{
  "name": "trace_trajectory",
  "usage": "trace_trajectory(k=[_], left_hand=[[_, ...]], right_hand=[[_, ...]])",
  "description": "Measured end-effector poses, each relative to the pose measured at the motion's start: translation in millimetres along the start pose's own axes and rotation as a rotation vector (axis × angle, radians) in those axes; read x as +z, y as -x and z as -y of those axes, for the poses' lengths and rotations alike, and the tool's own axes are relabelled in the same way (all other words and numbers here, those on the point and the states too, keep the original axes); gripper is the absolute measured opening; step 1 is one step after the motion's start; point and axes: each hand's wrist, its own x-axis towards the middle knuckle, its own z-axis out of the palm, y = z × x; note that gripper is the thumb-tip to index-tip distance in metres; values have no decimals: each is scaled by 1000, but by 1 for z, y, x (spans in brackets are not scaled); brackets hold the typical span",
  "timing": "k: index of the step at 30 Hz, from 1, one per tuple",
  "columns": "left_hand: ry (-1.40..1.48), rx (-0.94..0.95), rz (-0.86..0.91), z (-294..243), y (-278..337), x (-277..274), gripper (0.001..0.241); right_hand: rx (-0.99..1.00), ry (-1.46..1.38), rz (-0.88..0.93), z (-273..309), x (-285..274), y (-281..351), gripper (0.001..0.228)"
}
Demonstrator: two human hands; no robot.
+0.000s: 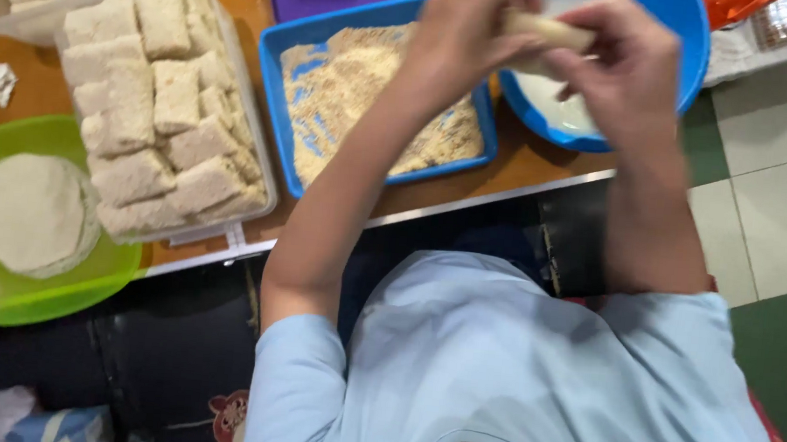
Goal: Breading pre-rolled pastries by dipping them in a liquid mixture and then coating them with breadcrumbs.
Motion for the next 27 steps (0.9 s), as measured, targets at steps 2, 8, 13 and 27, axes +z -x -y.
trace_trajectory(k=[2,8,13,27], left_hand=[[-68,-74,13,-2,31,-33,39],[-120,-369,-39,34,105,-69,32],[-253,-743,6,52,113,-58,26],[-655,-611,-52,27,146,-70,42]], right_hand=[[-51,42,18,5,38,-1,30],[-27,1,127,-14,133,-22,26],[-72,258,228,-54,151,-41,27],[-154,609,248,-8,131,0,21]])
